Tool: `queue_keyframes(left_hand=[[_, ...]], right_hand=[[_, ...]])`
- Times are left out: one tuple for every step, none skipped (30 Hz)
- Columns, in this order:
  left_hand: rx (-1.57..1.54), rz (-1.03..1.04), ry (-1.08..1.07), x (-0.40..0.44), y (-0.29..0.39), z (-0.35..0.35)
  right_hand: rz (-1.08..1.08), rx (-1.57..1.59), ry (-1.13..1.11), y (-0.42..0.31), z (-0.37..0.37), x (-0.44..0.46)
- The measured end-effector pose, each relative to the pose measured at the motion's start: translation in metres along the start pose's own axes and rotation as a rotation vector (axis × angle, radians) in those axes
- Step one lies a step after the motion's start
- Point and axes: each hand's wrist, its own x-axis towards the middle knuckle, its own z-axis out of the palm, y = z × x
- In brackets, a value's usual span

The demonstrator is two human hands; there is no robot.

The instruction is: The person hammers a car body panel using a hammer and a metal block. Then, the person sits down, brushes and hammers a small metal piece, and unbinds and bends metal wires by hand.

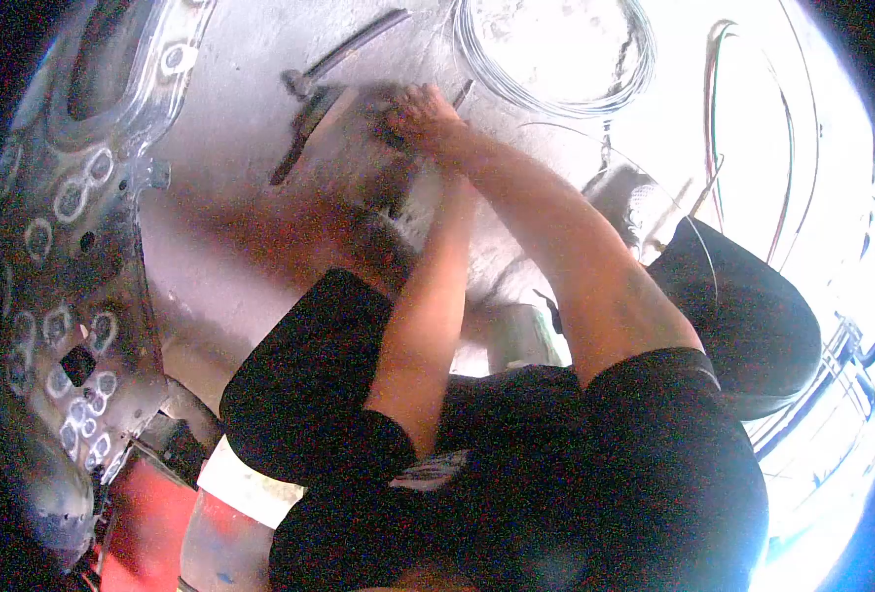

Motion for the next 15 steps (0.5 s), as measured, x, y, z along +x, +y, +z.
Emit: queue_keyframes(left_hand=[[-0.285,-0.161,0.000,0.004,0.011,-0.011],[-0.570,-0.321,0.048,0.007,0.020,-0.022],[-1.039,-0.621,0.089,0.015,0.021,-0.019],[-1.505,-0.924,0.131,0.020,0.020,-0.017],[-1.185,-0.618,0.133,0.015,0.016,-0.023],[-0.859,-0.323,0.132,0.012,0.017,-0.044],[-1.027,-0.642,0.020,0.027,0.020,-0.054],[-1.175,-0.990,-0.046,0.043,0.023,-0.064],[-1.226,-1.034,-0.008,0.044,0.019,-0.061],[-1.274,-1.077,0.027,0.040,0.013,-0.057],[-1.322,-1.113,0.063,0.040,0.005,-0.052],[-1.338,-1.084,0.055,0.037,-0.020,-0.035],[-1.227,-1.047,0.043,0.040,-0.019,-0.043],[-1.116,-1.008,0.033,0.044,-0.017,-0.051],[-1.004,-0.967,0.026,0.049,-0.012,-0.062]], right_hand=[[-0.001,-0.012,-0.119,0.003,-0.015,0.008],[-0.001,-0.023,-0.239,0.005,-0.026,0.012],[0.087,0.107,-0.162,0.010,-0.030,0.012],[0.175,0.238,-0.083,0.013,-0.035,0.012],[0.262,0.369,-0.006,0.017,-0.039,0.010],[0.369,0.483,0.086,0.026,-0.047,0.002],[0.471,0.597,0.177,0.040,-0.055,-0.012],[0.572,0.710,0.268,0.052,-0.058,-0.027],[0.506,0.735,0.574,0.063,-0.040,-0.043],[0.802,0.842,0.285,0.064,-0.047,-0.059],[0.803,0.764,0.242,0.062,-0.035,-0.073],[0.745,0.822,0.195,0.053,-0.026,-0.088],[0.686,0.879,0.149,0.041,-0.026,-0.099],[0.664,0.943,0.086,0.030,-0.026,-0.107],[0.638,1.007,0.025,0.022,-0.026,-0.111]])
